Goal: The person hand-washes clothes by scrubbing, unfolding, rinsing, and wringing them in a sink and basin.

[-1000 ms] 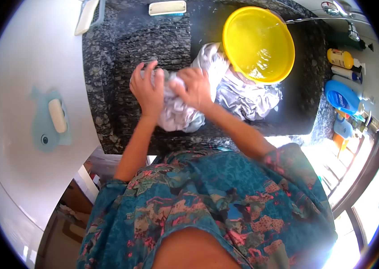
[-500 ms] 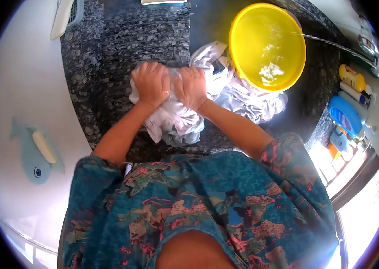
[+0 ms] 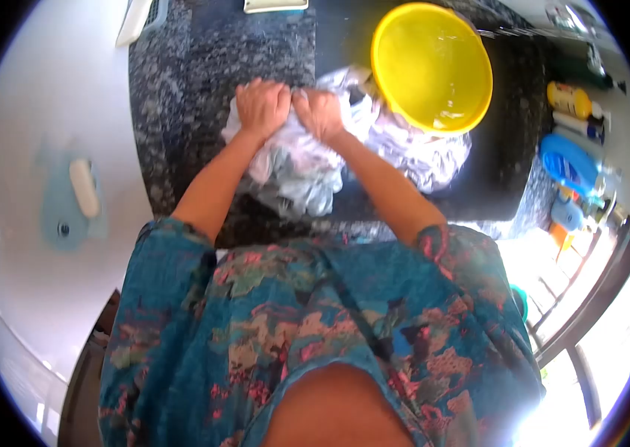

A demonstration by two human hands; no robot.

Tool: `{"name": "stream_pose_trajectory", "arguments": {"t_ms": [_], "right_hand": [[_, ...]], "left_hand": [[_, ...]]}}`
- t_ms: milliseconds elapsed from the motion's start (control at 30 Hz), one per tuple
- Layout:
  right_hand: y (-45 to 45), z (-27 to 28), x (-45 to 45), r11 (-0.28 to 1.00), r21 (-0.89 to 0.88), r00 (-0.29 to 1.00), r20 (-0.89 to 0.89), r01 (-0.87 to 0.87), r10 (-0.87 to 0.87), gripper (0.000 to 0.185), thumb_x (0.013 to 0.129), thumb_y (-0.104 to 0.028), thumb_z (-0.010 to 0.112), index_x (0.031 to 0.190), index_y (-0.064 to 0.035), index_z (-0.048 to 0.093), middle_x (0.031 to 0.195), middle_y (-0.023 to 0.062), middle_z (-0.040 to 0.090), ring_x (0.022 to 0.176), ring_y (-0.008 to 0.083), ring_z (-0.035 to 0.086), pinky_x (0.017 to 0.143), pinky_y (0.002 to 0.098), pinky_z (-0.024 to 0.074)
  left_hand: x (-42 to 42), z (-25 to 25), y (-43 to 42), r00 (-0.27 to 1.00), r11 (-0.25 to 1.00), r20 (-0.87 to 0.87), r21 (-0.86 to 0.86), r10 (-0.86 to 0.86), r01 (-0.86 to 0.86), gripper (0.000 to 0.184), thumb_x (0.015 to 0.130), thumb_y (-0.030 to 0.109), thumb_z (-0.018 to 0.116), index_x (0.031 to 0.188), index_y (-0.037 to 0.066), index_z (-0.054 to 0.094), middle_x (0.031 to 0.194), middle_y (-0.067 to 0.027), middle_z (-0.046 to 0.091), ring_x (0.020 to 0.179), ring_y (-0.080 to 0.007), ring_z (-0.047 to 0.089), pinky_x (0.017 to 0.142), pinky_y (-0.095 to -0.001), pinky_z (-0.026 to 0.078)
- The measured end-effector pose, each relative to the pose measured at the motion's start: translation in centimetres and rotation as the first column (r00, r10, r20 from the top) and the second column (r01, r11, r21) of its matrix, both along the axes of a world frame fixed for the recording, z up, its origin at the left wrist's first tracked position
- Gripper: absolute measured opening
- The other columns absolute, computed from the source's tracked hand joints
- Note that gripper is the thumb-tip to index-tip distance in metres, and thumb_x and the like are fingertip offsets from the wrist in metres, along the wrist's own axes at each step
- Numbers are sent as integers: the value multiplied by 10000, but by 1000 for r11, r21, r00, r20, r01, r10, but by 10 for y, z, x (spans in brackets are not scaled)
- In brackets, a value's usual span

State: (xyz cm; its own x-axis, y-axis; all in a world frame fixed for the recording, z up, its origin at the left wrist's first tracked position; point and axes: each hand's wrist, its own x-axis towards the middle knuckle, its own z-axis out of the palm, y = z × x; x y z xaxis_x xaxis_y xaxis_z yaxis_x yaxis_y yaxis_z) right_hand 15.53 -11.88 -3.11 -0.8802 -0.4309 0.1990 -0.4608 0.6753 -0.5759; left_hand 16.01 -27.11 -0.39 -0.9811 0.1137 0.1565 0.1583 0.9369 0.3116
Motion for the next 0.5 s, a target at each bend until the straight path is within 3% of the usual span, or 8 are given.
{"name": "stream_pose_trajectory", "arguments": {"t_ms": [100, 167, 200, 233, 333, 367, 467, 500], "right_hand": [[6, 13, 9, 1000, 14, 995, -97, -28, 29, 156, 835, -203, 535, 893, -82, 615, 963, 111, 627, 818, 305, 619, 722, 457, 480], [18, 45, 22, 960, -136, 967, 112, 245, -231, 395, 846, -285, 577, 1197, -107, 543, 1141, 156, 542, 1107, 334, 453, 946, 475, 336], [32, 58, 29, 932, -249, 963, 13, 265, -270, 442, 834, -298, 610, 1216, -91, 526, 1112, 160, 556, 1049, 354, 487, 913, 467, 368], [47, 79, 42, 914, -244, 938, -42, 324, -344, 409, 823, -282, 631, 1157, -58, 555, 1053, 159, 581, 1005, 349, 518, 888, 442, 394], [95, 110, 86, 936, -83, 841, 472, 343, -266, 360, 811, -334, 650, 1049, -68, 603, 1016, 160, 633, 972, 347, 588, 831, 422, 459], [102, 109, 99, 962, -47, 794, 576, 269, -194, 388, 797, -356, 659, 1056, -72, 603, 1001, 173, 646, 946, 356, 612, 809, 422, 477], [92, 88, 142, 997, -72, 994, 109, -10, 18, 391, 795, -359, 637, 1050, -64, 606, 925, 200, 662, 877, 392, 635, 767, 444, 495], [84, 80, 147, 996, -67, 974, 221, 55, -39, 383, 798, -350, 625, 1053, -65, 605, 904, 209, 659, 862, 404, 632, 766, 458, 492]], "left_hand": [[-2, 26, 3, 980, 991, 197, 130, 18, -44, 381, 851, 443, 530, 1025, 124, 645, 909, -65, 665, 879, -275, 597, 811, -450, 361], [-3, 32, -5, 987, 982, -120, 164, 109, -89, 418, 843, 450, 563, 1086, 110, 587, 1012, -106, 619, 922, -281, 577, 819, -439, 404], [4, 37, -12, 952, 977, -265, 186, 155, -107, 447, 839, 453, 579, 1116, 103, 558, 1064, -126, 595, 944, -285, 567, 822, -433, 425], [17, 54, -19, 976, 963, -192, 266, 101, -48, 474, 821, 456, 609, 1130, 103, 547, 1085, -130, 575, 943, -286, 565, 821, -441, 413], [78, 121, -35, 986, 876, 88, 475, -143, 84, 530, 747, 413, 728, 1137, 115, 527, 1051, -113, 544, 941, -277, 547, 792, -421, 413], [99, 129, -34, 978, 911, 14, 365, -210, 191, 499, 754, 397, 725, 1117, 109, 540, 1038, -109, 547, 922, -277, 549, 777, -411, 420], [138, 108, -40, 925, 920, -129, 121, -357, 372, 381, 791, 338, 704, 1054, 92, 580, 979, -97, 565, 860, -254, 558, 737, -370, 436], [139, 83, -48, 924, 918, -152, 137, -351, 372, 325, 813, 310, 688, 1029, 87, 594, 947, -91, 576, 837, -232, 561, 726, -350, 438]]}}
